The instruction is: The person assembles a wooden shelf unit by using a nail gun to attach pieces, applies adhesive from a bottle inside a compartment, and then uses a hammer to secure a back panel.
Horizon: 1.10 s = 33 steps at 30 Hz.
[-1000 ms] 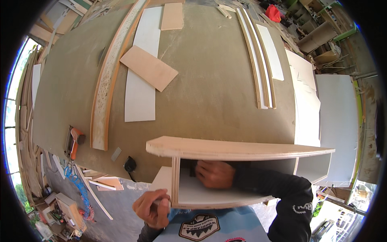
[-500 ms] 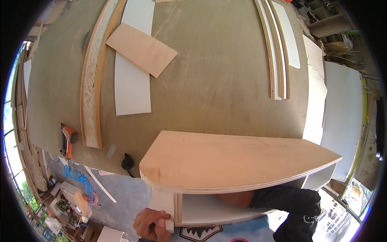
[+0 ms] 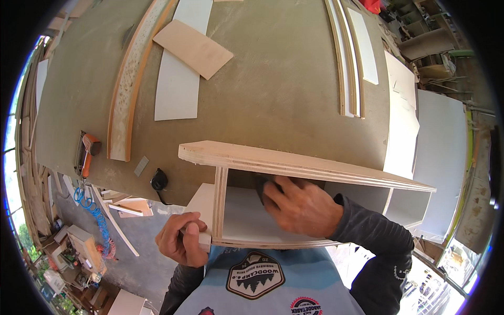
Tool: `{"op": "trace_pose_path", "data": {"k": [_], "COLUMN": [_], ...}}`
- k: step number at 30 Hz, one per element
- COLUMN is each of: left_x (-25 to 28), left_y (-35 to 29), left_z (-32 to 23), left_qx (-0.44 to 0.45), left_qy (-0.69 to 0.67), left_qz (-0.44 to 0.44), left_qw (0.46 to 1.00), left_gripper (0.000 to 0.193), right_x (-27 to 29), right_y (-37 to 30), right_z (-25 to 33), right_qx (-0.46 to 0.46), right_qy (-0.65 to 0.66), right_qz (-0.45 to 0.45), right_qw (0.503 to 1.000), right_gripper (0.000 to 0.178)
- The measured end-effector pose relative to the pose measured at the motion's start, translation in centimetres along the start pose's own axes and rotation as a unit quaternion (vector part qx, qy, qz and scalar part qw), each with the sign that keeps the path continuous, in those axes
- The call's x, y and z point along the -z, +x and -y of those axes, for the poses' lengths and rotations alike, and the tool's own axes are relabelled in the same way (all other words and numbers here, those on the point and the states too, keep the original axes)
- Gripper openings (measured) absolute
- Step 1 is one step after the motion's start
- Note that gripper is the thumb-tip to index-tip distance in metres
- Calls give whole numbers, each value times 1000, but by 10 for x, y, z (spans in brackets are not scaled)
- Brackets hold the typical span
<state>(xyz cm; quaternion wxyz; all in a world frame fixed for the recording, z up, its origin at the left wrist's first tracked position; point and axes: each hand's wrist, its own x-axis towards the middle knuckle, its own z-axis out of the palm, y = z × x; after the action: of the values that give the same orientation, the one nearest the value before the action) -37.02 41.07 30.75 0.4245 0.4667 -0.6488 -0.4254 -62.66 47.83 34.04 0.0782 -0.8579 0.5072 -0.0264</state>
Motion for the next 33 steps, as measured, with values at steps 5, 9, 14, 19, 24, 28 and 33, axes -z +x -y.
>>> {"op": "trace_pose_path", "data": {"k": [5, 9, 14, 19, 24, 28, 33], "left_x": [-6, -5, -5, -3, -2, -2, -4], "left_y": [-1, -2, -5, -2, -4, -2, -1], "left_z": [-5, -2, -1, 2, -2, -3, -1], "left_qx": [5, 2, 7, -15, 11, 11, -3], "left_qy": [-10, -20, -21, -22, -16, -12, -13], "left_qz": [-12, -14, -19, -18, -7, -1, -12], "left_qw": [1000, 1000, 1000, 999, 1000, 1000, 1000], "left_gripper": [25, 24, 23, 20, 24, 24, 22], "right_x": [-6, -8, -2, -8, -6, 0, -11], "right_y": [11, 24, 29, 31, 28, 30, 24], "right_z": [5, 1, -9, 0, -10, -10, -1], "right_qx": [41, 37, 66, 39, 70, 65, 40], "right_qy": [36, 65, 82, 75, 101, 125, 85], "right_qz": [-29, -34, -17, -45, -41, -13, -56], "right_qw": [998, 997, 994, 995, 992, 990, 994], "right_gripper": [21, 20, 19, 18, 27, 28, 28]}}
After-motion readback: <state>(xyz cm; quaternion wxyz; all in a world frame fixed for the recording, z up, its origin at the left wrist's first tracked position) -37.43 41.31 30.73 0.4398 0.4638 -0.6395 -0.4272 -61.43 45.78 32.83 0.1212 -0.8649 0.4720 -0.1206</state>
